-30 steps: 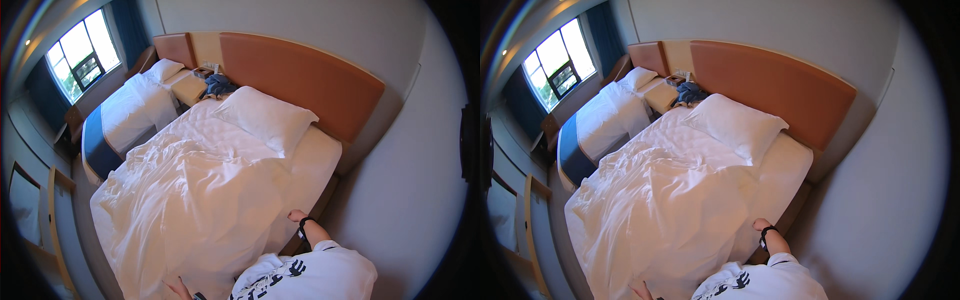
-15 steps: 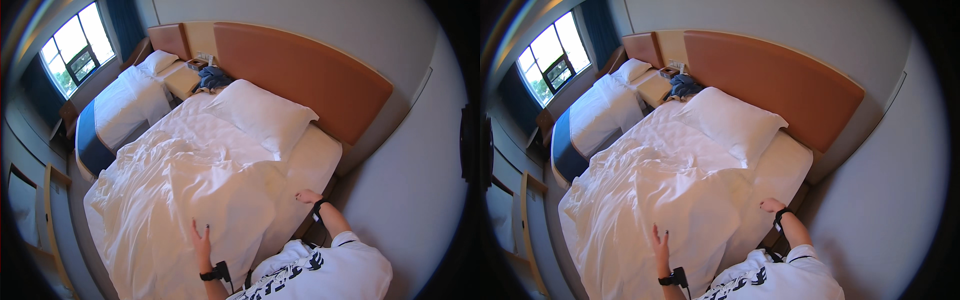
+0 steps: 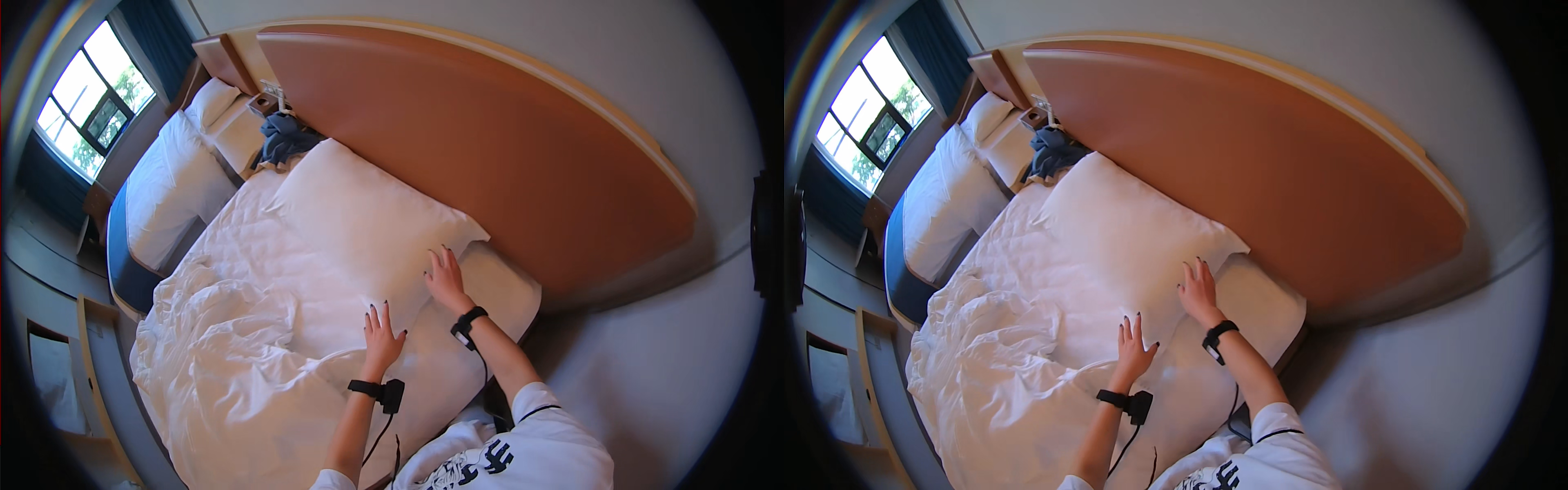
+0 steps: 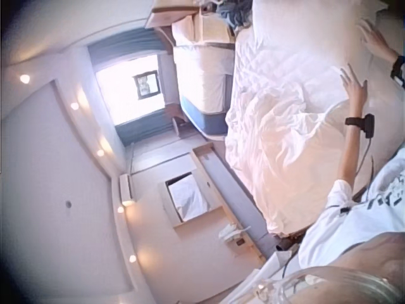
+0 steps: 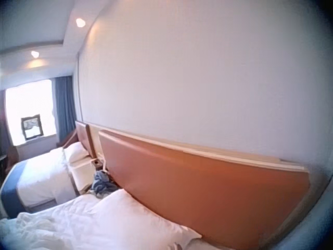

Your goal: The person makes a bed by first placing a pillow into a pillowcase and arranging it against the headboard. They then spread a white duvet over the mattress, smoothing and adjusting it to cover the bed evenly.

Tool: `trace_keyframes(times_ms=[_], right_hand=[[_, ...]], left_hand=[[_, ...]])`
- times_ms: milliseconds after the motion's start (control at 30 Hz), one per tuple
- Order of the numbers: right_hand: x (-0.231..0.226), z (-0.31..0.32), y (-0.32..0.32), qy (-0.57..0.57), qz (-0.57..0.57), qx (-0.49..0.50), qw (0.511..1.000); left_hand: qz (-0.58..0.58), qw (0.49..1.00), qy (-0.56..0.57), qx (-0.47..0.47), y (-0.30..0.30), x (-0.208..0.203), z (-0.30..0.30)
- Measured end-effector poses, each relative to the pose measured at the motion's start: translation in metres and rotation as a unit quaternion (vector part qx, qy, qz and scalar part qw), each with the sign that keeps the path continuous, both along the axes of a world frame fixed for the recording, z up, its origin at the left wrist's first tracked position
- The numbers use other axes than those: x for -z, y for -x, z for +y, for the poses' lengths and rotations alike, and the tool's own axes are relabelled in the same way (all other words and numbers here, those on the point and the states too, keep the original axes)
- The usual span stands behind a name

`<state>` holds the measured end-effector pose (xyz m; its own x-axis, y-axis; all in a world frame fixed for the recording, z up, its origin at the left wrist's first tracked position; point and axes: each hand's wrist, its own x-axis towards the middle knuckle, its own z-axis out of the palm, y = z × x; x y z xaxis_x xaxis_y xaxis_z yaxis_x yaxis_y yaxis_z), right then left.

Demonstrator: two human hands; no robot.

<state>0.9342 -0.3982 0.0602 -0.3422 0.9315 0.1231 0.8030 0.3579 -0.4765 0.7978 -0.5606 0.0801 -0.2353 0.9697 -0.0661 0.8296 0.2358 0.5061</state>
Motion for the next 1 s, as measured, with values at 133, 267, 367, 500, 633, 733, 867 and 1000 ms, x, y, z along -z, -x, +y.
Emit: trace_keyframes(times_ms=[133,267,367,500,633,733,867,1000], right_hand=[[0.007,0.072,-0.004,-0.012,-0.025,-0.013,1.000],[0.025,0.111,-0.003,-0.023,-0.073,-0.059,0.995],[0.033,0.125,-0.001,-0.005,-0.068,-0.066,0.996],[0.039,0.136,-0.011,0.030,-0.061,-0.062,0.996],[0.051,0.146,-0.024,0.046,-0.021,-0.051,0.997],[0.060,0.149,-0.028,0.053,0.008,-0.052,0.997],[0.057,0.150,-0.026,0.090,-0.015,-0.033,0.995],[0.041,0.156,-0.026,0.173,-0.088,-0.029,0.981]], left_hand=[[0.022,0.999,0.028,-0.033,-0.028,0.005,0.064],[0.063,0.994,0.071,-0.049,-0.038,0.007,0.095],[0.095,0.988,0.103,-0.069,-0.039,0.017,0.104],[0.091,0.981,0.144,-0.094,-0.042,0.026,0.101],[0.097,0.981,0.137,-0.097,-0.043,0.029,0.094],[0.100,0.982,0.126,-0.095,-0.042,0.031,0.094],[0.093,0.983,0.124,-0.100,-0.045,0.032,0.095],[0.102,0.979,0.153,-0.088,-0.045,0.032,0.094]])
